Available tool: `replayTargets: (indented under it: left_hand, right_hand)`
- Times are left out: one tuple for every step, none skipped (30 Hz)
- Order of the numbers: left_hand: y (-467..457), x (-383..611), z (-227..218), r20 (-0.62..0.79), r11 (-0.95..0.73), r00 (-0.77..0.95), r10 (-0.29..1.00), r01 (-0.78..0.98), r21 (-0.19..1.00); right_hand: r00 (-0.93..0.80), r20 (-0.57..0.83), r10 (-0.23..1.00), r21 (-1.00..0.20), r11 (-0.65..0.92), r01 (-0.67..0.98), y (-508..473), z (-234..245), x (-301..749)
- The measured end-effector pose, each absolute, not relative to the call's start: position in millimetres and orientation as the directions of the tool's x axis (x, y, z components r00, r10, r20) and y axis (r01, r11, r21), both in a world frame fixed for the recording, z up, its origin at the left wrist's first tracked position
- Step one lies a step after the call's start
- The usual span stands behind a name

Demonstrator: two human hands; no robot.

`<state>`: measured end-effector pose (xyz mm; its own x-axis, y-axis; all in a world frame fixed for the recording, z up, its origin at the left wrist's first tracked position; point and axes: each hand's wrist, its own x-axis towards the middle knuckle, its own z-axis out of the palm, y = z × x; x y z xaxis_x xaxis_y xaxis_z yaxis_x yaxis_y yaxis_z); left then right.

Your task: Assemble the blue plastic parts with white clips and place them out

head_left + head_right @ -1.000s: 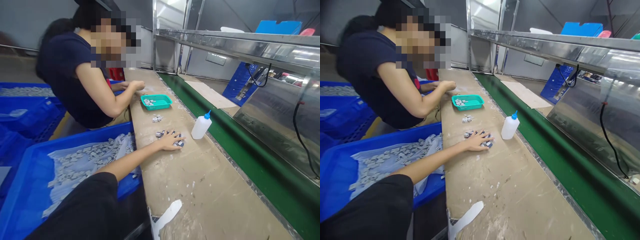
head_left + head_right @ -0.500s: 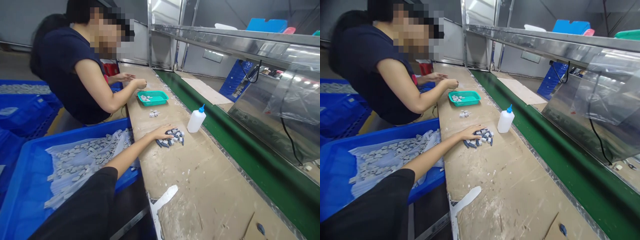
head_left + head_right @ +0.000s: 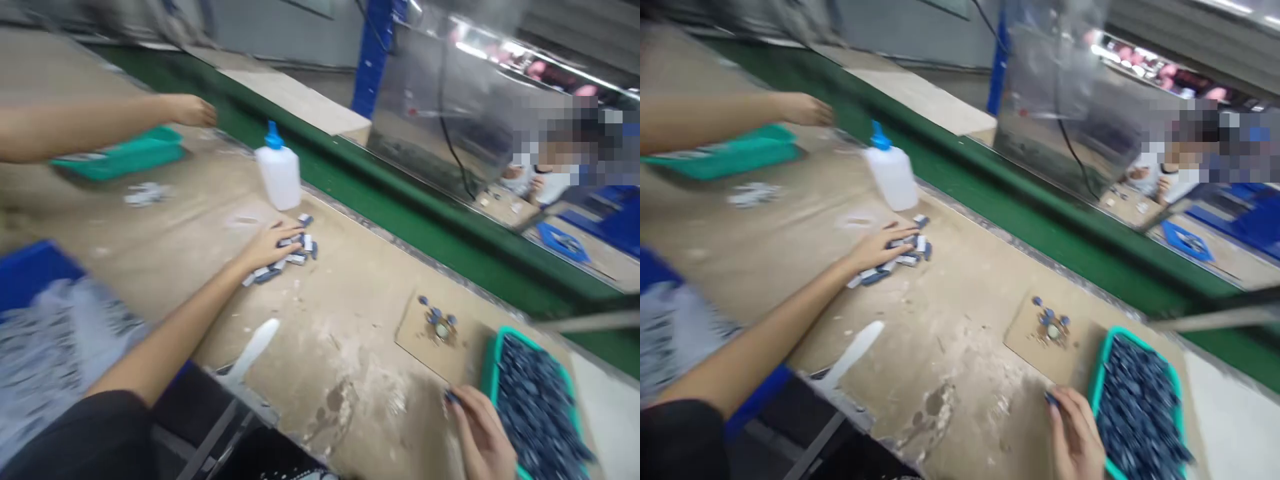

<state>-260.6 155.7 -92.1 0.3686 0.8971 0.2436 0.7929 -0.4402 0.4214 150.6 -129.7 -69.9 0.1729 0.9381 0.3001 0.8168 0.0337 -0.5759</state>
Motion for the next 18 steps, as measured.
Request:
replayTargets:
  left_hand:
    - [159.5, -248.4, -92.6, 0.259, -0.468, 0.391, 0.883, 0.781, 0.414]
    - [163.5, -235.1, -92.6, 0.271, -0.492, 0.413, 0.87, 0.767, 0.411]
    - [166.9, -220.9, -91.9, 0.281, -0.51, 0.427, 0.859, 0.754, 0.414]
    - [169.0, -206.5, -90.2, 0.288, -0.522, 0.436, 0.853, 0.741, 0.423]
    - [169.4, -192.7, -87.3, 0.293, -0.525, 0.437, 0.851, 0.732, 0.433]
    - [167.8, -180.6, -83.4, 0.299, -0.52, 0.427, 0.854, 0.73, 0.444]
    - [164.4, -171.3, -79.0, 0.304, -0.51, 0.41, 0.86, 0.729, 0.456]
    - [159.2, -165.5, -74.6, 0.31, -0.496, 0.39, 0.867, 0.729, 0.472]
    - [152.8, -163.7, -70.7, 0.315, -0.482, 0.368, 0.875, 0.729, 0.486]
    - [145.8, -165.7, -68.0, 0.319, -0.47, 0.35, 0.881, 0.73, 0.497]
    - [138.8, -171.1, -66.9, 0.32, -0.458, 0.334, 0.886, 0.734, 0.502]
    - [132.3, -178.8, -67.4, 0.312, -0.441, 0.32, 0.895, 0.744, 0.502]
    - [127.1, -187.7, -69.6, 0.294, -0.414, 0.3, 0.907, 0.76, 0.501]
    - [123.5, -196.6, -73.0, 0.271, -0.378, 0.274, 0.923, 0.778, 0.502]
    - [122.1, -204.5, -77.3, 0.251, -0.333, 0.233, 0.939, 0.792, 0.511]
    - [123.1, -210.6, -81.9, 0.238, -0.287, 0.185, 0.953, 0.8, 0.526]
    - [126.6, -214.5, -86.2, 0.235, -0.25, 0.141, 0.962, 0.804, 0.54]
    - [132.2, -216.2, -89.8, 0.244, -0.227, 0.106, 0.964, 0.804, 0.549]
  right_hand:
    - [0.191, 0.361, 0.913, -0.572, 0.055, 0.818, -130.3, -72.9, 147.8]
    - [0.185, 0.407, 0.894, -0.55, 0.078, 0.832, -129.6, -76.1, 145.2]
    - [0.175, 0.448, 0.876, -0.524, 0.099, 0.846, -128.1, -79.2, 143.2]
    - [0.153, 0.467, 0.871, -0.498, 0.116, 0.86, -126.2, -82.2, 141.9]
    - [0.129, 0.486, 0.864, -0.47, 0.134, 0.872, -124.3, -84.8, 141.4]
    - [0.108, 0.502, 0.858, -0.449, 0.152, 0.88, -122.8, -86.9, 141.4]
    - [0.091, 0.513, 0.853, -0.437, 0.168, 0.883, -121.8, -88.2, 141.8]
    - [0.08, 0.518, 0.852, -0.439, 0.184, 0.88, -121.3, -88.6, 142.3]
    - [0.08, 0.518, 0.852, -0.457, 0.196, 0.868, -121.5, -88.0, 142.8]
    - [0.092, 0.515, 0.852, -0.488, 0.203, 0.849, -122.2, -86.4, 143.2]
    - [0.112, 0.507, 0.855, -0.527, 0.204, 0.825, -123.2, -84.2, 143.7]
    - [0.13, 0.498, 0.858, -0.564, 0.206, 0.8, -124.3, -81.5, 144.2]
    - [0.138, 0.49, 0.861, -0.591, 0.211, 0.779, -125.5, -78.8, 145.1]
    - [0.131, 0.485, 0.865, -0.605, 0.224, 0.764, -126.3, -76.3, 146.4]
    - [0.104, 0.483, 0.87, -0.608, 0.246, 0.755, -126.8, -74.2, 148.2]
    - [0.061, 0.484, 0.873, -0.6, 0.28, 0.75, -126.8, -72.8, 150.5]
    - [0.01, 0.486, 0.874, -0.589, 0.319, 0.743, -126.3, -72.1, 153.1]
    - [-0.043, 0.489, 0.871, -0.577, 0.36, 0.733, -125.3, -71.8, 155.8]
